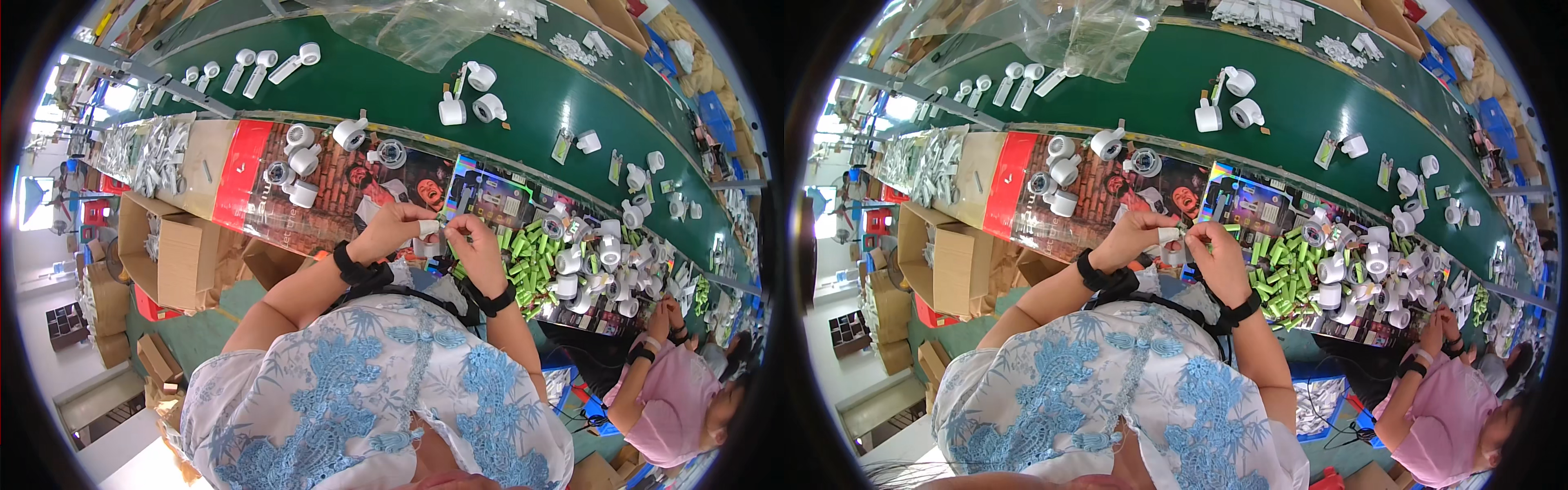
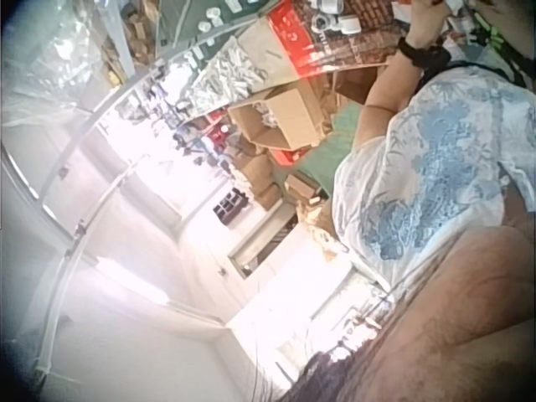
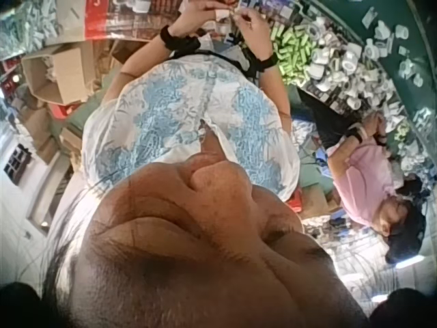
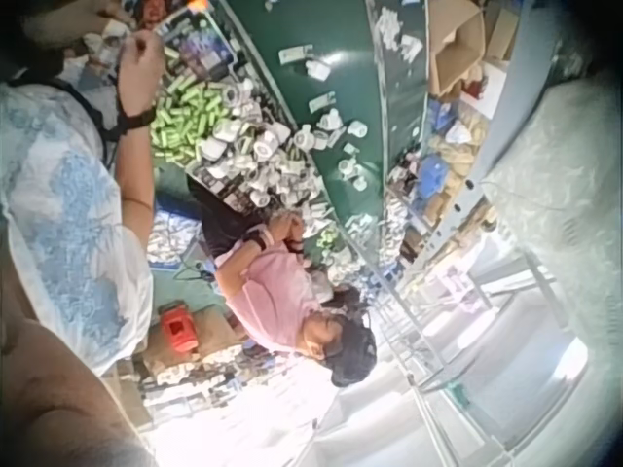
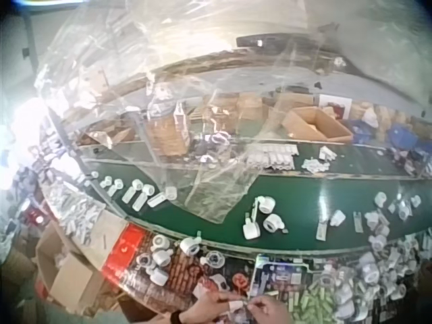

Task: Assembling small plastic electronic components on a production line, fitting pieces together and organizing them.

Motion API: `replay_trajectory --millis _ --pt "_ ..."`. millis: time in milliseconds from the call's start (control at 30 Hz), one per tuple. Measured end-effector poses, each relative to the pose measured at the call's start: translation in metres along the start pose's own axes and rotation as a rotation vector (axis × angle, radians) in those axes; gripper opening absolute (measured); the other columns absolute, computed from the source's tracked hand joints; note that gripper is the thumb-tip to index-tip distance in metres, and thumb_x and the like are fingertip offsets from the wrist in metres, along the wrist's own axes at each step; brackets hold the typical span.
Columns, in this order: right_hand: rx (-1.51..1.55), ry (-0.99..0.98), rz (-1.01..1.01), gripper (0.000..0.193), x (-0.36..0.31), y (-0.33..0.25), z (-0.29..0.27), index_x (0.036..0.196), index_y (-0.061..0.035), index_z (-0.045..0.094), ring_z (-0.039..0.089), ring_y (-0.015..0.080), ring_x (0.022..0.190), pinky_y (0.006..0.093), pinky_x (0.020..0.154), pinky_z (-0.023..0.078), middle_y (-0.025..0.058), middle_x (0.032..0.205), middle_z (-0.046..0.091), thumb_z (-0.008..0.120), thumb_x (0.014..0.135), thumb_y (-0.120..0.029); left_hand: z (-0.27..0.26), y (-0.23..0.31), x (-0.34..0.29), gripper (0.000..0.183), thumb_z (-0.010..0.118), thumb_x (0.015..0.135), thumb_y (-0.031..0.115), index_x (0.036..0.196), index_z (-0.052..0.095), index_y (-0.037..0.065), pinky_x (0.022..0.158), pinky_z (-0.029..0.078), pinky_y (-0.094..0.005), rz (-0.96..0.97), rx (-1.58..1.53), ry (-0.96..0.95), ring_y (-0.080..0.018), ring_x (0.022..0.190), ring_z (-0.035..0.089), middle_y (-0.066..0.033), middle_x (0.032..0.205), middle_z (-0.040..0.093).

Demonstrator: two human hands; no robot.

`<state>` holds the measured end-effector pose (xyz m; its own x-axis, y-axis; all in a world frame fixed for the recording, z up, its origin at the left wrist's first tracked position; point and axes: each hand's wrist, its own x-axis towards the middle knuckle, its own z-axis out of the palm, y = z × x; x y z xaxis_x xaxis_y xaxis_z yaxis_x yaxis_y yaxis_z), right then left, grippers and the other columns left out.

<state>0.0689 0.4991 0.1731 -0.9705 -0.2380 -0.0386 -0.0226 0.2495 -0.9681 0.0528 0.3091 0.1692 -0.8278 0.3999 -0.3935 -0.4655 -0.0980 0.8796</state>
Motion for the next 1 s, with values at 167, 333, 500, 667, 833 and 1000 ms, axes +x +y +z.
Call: replay_trajectory --millis 167,333,500,667,833,1000 --pt "-0.046 -0.041 0.047 0.01 -0.002 0.001 -0.008 0.085 -0.0003 0.055 0.055 0.0171 0.071 0.028 0.066 0.044 0.0081 0.077 0.058 0.057 0.081 -0.009 0.004 -0.008 0.001 0.018 0.058 0.081 0.006 0.097 0.064 -0.002 0.063 0.046 -0.0202 0.044 0.24 0.024 -0.0067 0.066 0.058 -0.0048 0.076 0.065" --pt "-0.022 0.143 0.058 0.011 -0.007 -0.005 0.001 0.085 -0.0012 0.056 0.06 0.0237 0.072 0.0317 0.066 0.046 0.0124 0.079 0.061 0.058 0.081 -0.01 0.017 -0.001 0.002 0.019 0.06 0.079 0.004 0.096 0.064 -0.002 0.066 0.046 -0.0215 0.239 0.438 0.145 -0.009 0.074 0.058 -0.0067 0.085 0.065" --pt "0.067 0.19 0.011 0.011 -0.018 -0.008 -0.002 0.089 -0.0024 0.052 0.057 0.0238 0.074 0.0325 0.066 0.044 0.0115 0.083 0.057 0.056 0.083 -0.011 0.023 0.001 -0.002 0.025 0.059 0.078 0.002 0.103 0.061 0.001 0.073 0.046 -0.024 0.295 0.426 0.07 -0.0139 0.083 0.06 -0.0099 0.095 0.063" --pt "0.364 0.431 -0.023 0.01 -0.045 0.014 -0.1 0.094 -0.0039 0.055 0.056 0.0173 0.094 0.0293 0.083 0.044 0.0096 0.106 0.06 0.052 0.087 -0.011 0.016 0.019 0.008 0.028 0.055 0.083 0.007 0.111 0.057 0.002 0.082 0.044 -0.0248 0.317 0.357 0.134 -0.0132 0.094 0.056 -0.0052 0.101 0.06" --pt "0.216 0.895 0.052 0.006 -0.097 0.04 -0.235 0.09 -0.0053 0.054 0.051 0.0085 0.08 0.0226 0.071 0.041 0.0042 0.099 0.06 0.051 0.088 -0.011 -0.084 -0.026 0.018 0.028 0.053 0.085 0.011 0.111 0.056 0.003 0.071 0.047 -0.024 -0.065 0.258 0.239 -0.012 0.085 0.06 -0.0045 0.094 0.063" --pt "-0.314 1.152 0.292 0.017 -0.089 0.163 -0.378 0.1 -0.0022 0.057 0.056 0.0136 0.079 0.0255 0.07 0.045 0.0041 0.092 0.061 0.055 0.086 -0.01 -0.125 -0.051 -0.017 0.025 0.05 0.085 0.01 0.109 0.056 0.004 0.064 0.047 -0.0235 -0.222 -0.061 0.543 -0.015 0.083 0.061 -0.0034 0.094 0.062"
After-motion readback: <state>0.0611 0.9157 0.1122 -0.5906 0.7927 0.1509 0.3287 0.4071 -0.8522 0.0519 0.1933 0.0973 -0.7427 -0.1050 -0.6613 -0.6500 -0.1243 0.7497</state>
